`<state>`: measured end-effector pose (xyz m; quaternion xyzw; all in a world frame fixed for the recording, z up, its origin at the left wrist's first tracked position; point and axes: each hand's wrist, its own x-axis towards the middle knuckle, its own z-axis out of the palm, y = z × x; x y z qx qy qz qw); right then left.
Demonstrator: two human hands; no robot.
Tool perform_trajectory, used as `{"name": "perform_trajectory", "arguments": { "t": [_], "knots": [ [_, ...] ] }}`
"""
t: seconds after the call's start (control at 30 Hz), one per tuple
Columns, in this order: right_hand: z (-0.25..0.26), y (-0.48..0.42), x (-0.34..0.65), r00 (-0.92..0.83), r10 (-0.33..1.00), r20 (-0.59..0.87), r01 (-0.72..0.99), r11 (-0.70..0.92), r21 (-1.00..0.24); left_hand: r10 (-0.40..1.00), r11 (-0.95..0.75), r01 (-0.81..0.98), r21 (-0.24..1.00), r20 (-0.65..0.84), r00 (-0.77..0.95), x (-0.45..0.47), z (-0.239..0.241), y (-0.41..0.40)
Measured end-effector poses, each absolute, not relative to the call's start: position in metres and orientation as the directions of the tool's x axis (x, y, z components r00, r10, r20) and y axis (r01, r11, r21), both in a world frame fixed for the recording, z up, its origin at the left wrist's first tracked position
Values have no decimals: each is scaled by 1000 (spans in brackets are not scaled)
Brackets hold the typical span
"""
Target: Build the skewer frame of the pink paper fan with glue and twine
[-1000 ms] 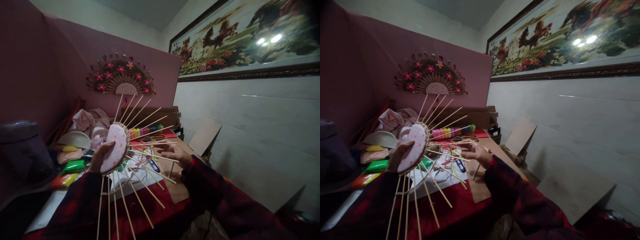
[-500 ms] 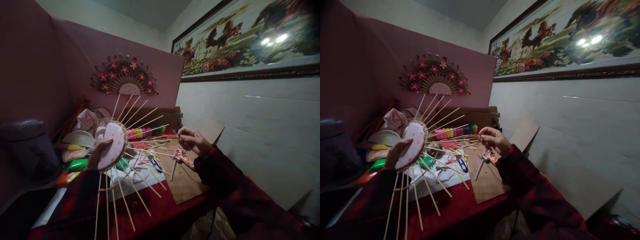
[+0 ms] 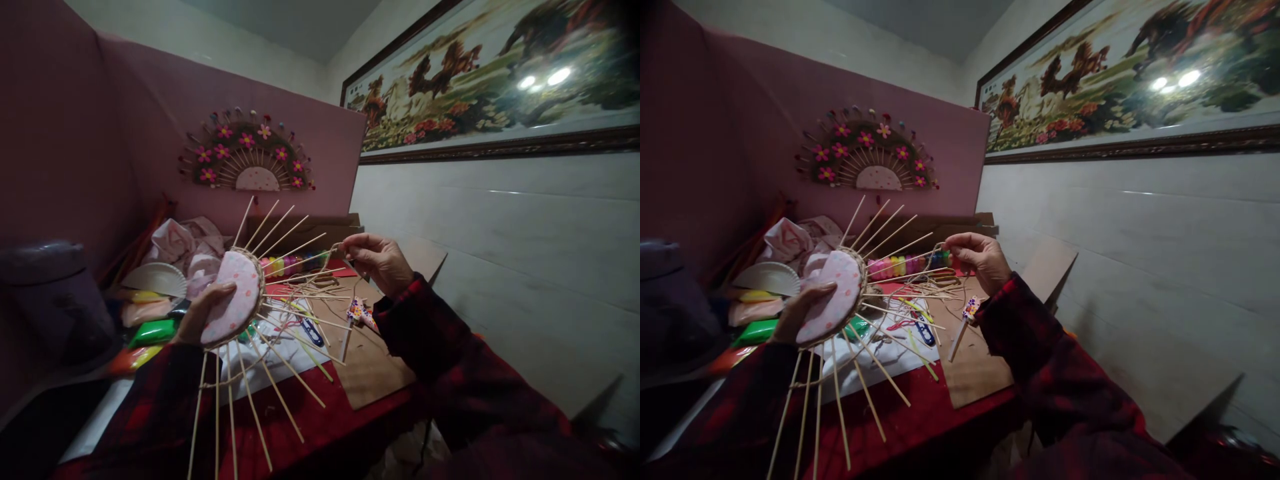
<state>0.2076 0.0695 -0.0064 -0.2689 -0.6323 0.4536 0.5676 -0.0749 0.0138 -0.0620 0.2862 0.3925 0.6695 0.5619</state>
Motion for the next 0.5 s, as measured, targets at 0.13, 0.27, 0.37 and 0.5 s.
{"name": "perform_trajectory", "arguments": {
  "t": [0.13, 0.27, 0.37, 0.5],
  "knots": [
    [-3, 74, 203, -172, 831, 528, -166, 504, -847, 986, -44, -488, 872, -39, -159, -77, -65, 15],
    [-8, 87, 202, -71, 837, 543, -195, 522, -830, 993, -18, -494, 869, -44, -112, -83, -68, 17],
    [-15, 95, 202, -46, 862, 505, -180, 490, -853, 994, -1, -494, 869, -55, -98, -87, -72, 21],
    [-20, 99, 199, -21, 856, 517, -211, 502, -839, 995, 30, -505, 862, -75, -69, -90, -77, 25]
  ]
}}
